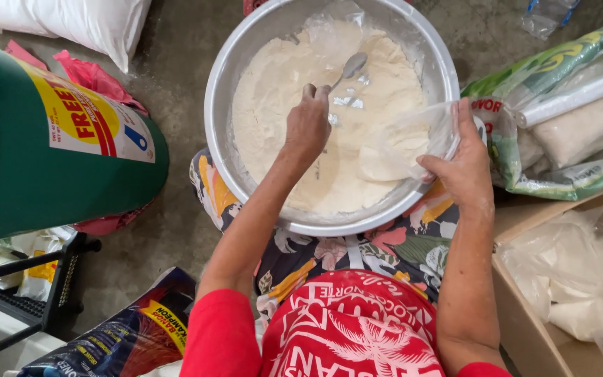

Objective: Scooping white powder from a large bowl into small plastic bags for individual packaging.

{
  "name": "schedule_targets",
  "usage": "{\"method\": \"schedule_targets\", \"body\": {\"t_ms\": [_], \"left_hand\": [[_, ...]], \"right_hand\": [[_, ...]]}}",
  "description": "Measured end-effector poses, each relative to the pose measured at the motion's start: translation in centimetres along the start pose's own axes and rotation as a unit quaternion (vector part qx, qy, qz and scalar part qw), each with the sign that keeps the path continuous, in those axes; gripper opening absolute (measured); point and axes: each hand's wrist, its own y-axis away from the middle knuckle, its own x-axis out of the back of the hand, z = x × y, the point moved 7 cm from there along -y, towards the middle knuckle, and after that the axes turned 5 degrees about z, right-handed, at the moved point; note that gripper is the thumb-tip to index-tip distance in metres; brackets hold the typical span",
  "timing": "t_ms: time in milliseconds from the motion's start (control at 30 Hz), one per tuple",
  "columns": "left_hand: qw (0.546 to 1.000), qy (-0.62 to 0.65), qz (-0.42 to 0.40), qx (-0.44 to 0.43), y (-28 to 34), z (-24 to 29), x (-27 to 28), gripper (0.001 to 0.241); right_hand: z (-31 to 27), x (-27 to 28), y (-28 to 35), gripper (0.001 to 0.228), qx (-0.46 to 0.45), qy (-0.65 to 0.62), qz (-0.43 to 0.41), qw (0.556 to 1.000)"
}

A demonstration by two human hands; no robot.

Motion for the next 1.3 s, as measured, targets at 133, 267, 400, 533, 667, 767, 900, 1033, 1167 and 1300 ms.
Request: {"method": "schedule_targets", "body": {"t_ms": [133, 267, 400, 533, 667, 767, 900, 1033, 1167, 1300], "left_hand": [[0.999, 0.021, -0.014, 0.023, -2.7, -1.3, -4.7, 0.046], [0.998, -0.014, 0.010, 0.055, -4.5, -5.5, -7.3, 0.043], [0.994, -0.071, 0.022, 0.086, -3.9, -10.4, -4.7, 0.037], [0.991, -0.074, 0.019, 0.107, -1.7, -10.0, 2.5, 0.036], [0.991, -0.046, 0.022, 0.120, -0.5, -8.4, 4.4, 0.037], [0.994, -0.005, -0.003, 0.107, -1.0, -7.4, 0.3, 0.036], [0.987, 0.039, 0.000, 0.154, -2.7, -7.3, -4.8, 0.036], [0.960, 0.189, 0.020, 0.208, -3.9, -7.1, -9.3, 0.038], [0.899, 0.343, -0.059, 0.268, -2.8, -6.1, -11.8, 0.029], [0.845, 0.440, -0.119, 0.279, -1.7, -4.8, -11.0, 0.026]], "right_hand": [[-0.4, -0.3, -0.2, 0.097, 0.004, -0.004, -0.007, 1.000], [2.0, -0.2, -1.0, 0.094, -0.005, -0.060, -0.019, 0.998], [-0.2, -0.3, -0.4, 0.098, -0.018, 0.003, -0.004, 1.000], [2.0, -0.6, -1.2, 0.092, -0.009, -0.152, -0.042, 0.988], [0.9, -0.4, -0.8, 0.095, -0.010, -0.067, -0.018, 0.998], [0.1, -0.3, -0.5, 0.098, -0.004, -0.016, 0.000, 1.000], [0.8, 0.0, -0.6, 0.098, -0.005, -0.018, 0.007, 1.000], [2.5, 0.3, -1.1, 0.099, 0.002, -0.026, 0.008, 1.000], [2.9, 0.5, -1.1, 0.099, 0.006, -0.029, 0.003, 1.000], [3.2, 0.5, -1.0, 0.100, 0.004, -0.024, 0.000, 1.000]]}}
